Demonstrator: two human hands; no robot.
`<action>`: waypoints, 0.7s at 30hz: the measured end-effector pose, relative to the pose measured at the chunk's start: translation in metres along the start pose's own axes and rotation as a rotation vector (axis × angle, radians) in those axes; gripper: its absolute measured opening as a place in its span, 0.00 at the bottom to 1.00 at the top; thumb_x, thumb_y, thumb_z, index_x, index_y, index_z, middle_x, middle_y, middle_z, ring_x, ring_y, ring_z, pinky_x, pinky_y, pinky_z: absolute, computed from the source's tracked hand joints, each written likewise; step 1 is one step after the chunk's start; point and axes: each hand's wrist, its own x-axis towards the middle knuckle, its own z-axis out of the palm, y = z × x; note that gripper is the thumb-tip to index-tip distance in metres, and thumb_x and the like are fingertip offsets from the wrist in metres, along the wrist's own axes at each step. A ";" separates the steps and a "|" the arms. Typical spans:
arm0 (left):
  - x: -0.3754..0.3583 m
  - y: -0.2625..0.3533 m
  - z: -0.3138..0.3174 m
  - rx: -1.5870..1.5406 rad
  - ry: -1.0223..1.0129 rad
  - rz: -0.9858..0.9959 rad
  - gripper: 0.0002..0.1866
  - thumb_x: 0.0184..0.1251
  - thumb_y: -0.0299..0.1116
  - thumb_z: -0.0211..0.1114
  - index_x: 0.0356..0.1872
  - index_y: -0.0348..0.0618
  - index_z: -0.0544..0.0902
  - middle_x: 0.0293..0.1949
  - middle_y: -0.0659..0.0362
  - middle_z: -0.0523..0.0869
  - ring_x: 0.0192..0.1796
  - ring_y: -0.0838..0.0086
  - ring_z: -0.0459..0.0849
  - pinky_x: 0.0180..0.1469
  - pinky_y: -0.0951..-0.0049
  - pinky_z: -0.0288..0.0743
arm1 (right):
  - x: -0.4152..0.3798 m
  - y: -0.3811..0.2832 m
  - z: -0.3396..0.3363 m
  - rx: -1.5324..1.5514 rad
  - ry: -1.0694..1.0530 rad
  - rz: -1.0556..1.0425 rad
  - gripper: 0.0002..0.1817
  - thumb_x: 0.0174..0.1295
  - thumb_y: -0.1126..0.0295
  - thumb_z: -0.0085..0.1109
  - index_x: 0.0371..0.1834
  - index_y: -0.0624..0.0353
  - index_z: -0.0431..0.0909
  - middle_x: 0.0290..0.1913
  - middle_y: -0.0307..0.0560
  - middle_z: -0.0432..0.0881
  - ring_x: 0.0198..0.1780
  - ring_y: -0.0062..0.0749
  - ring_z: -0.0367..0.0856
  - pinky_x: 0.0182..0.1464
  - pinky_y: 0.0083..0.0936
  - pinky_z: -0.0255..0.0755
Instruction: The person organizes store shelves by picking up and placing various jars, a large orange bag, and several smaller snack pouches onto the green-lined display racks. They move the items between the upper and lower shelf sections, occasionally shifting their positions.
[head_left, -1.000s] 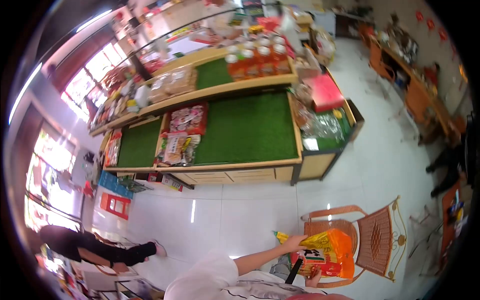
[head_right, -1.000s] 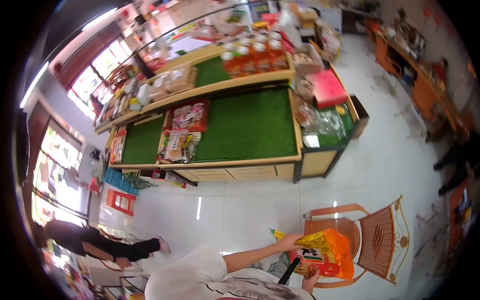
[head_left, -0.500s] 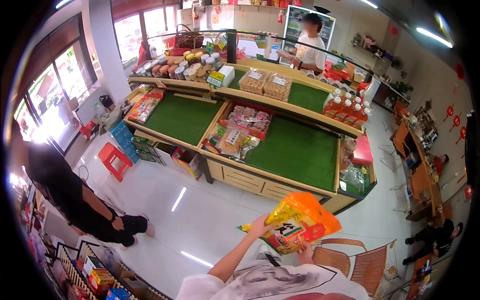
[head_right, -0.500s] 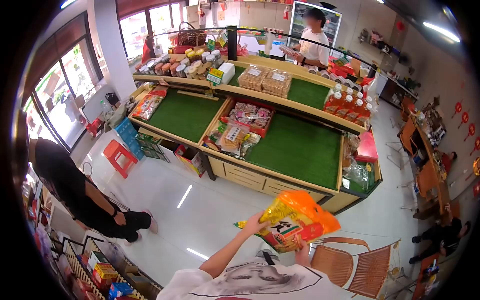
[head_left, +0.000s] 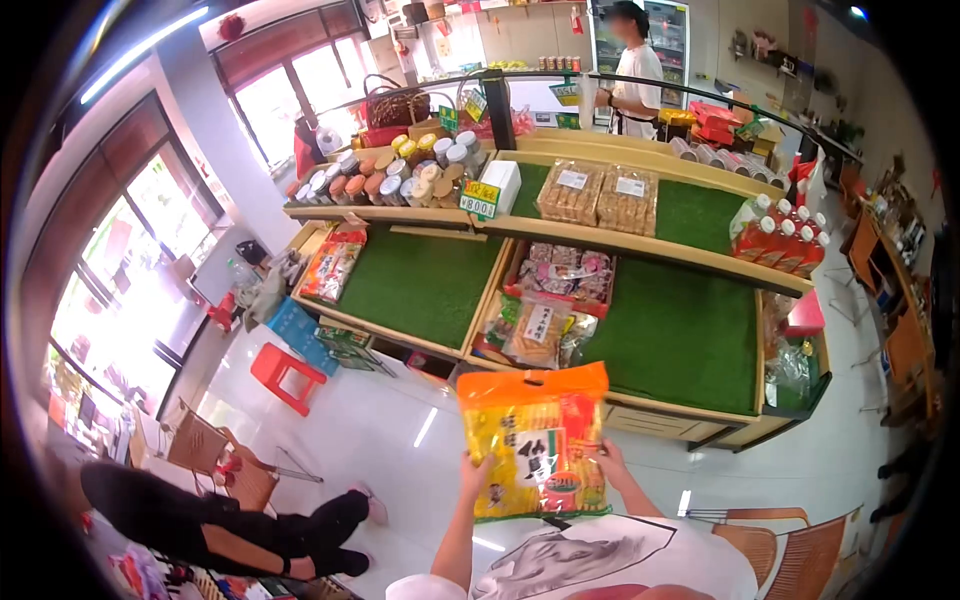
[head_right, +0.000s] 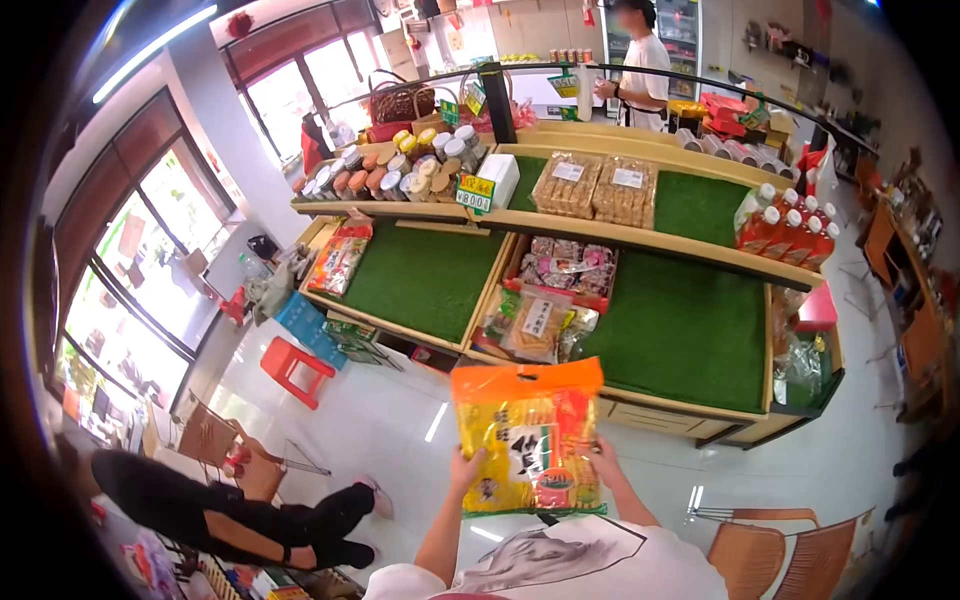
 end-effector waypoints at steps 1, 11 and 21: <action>0.022 -0.007 -0.014 -0.061 0.029 -0.039 0.31 0.62 0.42 0.73 0.58 0.35 0.70 0.44 0.49 0.85 0.45 0.66 0.85 0.46 0.65 0.80 | 0.025 0.001 0.024 -0.013 -0.030 0.041 0.28 0.58 0.67 0.70 0.64 0.56 0.75 0.47 0.42 0.81 0.46 0.26 0.79 0.47 0.25 0.76; 0.075 -0.029 -0.136 -0.356 0.285 -0.126 0.25 0.66 0.37 0.70 0.57 0.35 0.70 0.50 0.51 0.82 0.50 0.68 0.82 0.51 0.68 0.78 | 0.174 0.009 0.198 -0.298 -0.287 0.065 0.39 0.53 0.59 0.76 0.68 0.57 0.71 0.42 0.40 0.80 0.35 0.22 0.77 0.37 0.23 0.74; 0.274 0.016 -0.253 -0.150 0.199 -0.158 0.30 0.64 0.38 0.69 0.62 0.33 0.69 0.51 0.47 0.83 0.54 0.67 0.82 0.54 0.67 0.78 | 0.297 -0.041 0.360 -0.274 -0.198 0.167 0.30 0.56 0.69 0.73 0.61 0.63 0.73 0.43 0.41 0.83 0.40 0.22 0.80 0.44 0.22 0.74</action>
